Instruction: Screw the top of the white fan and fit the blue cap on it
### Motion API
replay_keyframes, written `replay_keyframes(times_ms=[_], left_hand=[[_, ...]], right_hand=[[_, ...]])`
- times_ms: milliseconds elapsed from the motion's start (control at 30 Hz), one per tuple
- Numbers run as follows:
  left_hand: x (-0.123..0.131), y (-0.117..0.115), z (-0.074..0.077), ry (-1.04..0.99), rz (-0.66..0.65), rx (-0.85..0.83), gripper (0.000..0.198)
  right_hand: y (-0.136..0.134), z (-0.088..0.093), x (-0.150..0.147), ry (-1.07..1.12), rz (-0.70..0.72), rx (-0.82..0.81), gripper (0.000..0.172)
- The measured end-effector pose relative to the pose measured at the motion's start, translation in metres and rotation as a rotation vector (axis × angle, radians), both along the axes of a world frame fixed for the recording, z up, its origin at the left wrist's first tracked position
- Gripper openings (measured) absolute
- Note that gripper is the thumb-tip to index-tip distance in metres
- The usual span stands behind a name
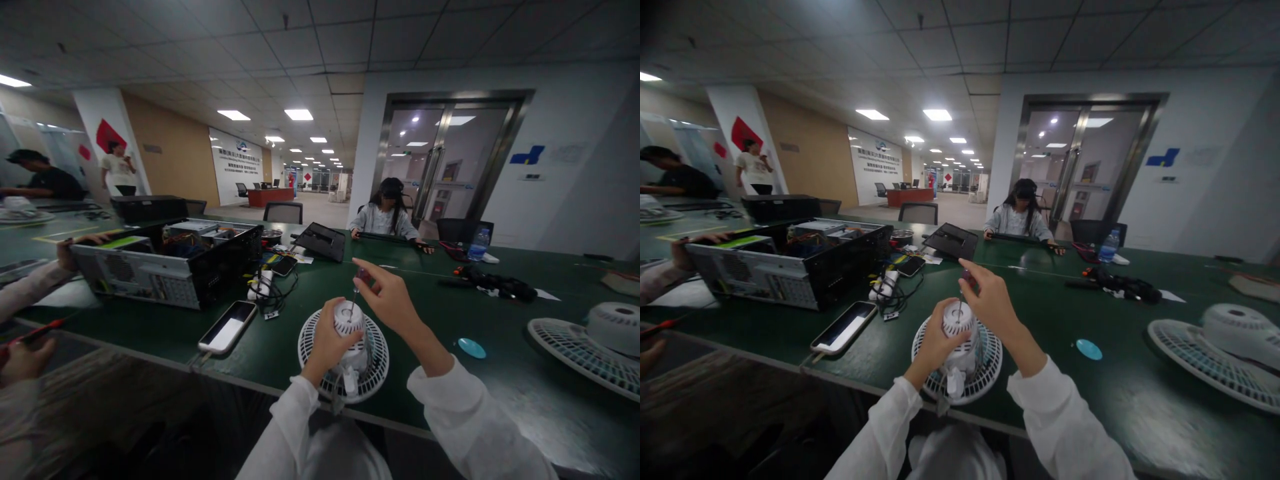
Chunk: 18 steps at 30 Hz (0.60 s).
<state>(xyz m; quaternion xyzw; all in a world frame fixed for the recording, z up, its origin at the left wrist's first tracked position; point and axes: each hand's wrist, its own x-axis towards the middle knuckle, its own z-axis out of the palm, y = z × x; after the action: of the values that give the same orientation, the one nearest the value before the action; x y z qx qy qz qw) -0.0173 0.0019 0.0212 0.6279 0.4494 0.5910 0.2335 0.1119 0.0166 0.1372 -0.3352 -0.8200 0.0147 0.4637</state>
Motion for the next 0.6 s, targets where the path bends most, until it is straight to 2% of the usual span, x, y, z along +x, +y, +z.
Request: replay_keyframes(times_ms=[200,333,433,600], left_hand=[[0.0006,-0.0011,0.0036,-0.011,0.007,-0.013,0.06],[0.0007,-0.002,0.0044,-0.017,0.004,-0.013,0.06],[0.0009,-0.0011,0.0032,-0.022,0.007,-0.014,0.06],[0.0009,-0.0005,0.0019,-0.034,0.0,-0.008,0.059]], right_hand=[[0.0036,-0.007,0.0001,0.044,-0.054,0.065,0.03],[0.005,-0.0053,0.0001,0.075,-0.018,0.052,0.03],[0.0051,-0.0035,-0.0021,0.076,-0.06,0.089,0.026],[0.0021,-0.0046,-0.0047,0.037,-0.009,-0.019,0.041]])
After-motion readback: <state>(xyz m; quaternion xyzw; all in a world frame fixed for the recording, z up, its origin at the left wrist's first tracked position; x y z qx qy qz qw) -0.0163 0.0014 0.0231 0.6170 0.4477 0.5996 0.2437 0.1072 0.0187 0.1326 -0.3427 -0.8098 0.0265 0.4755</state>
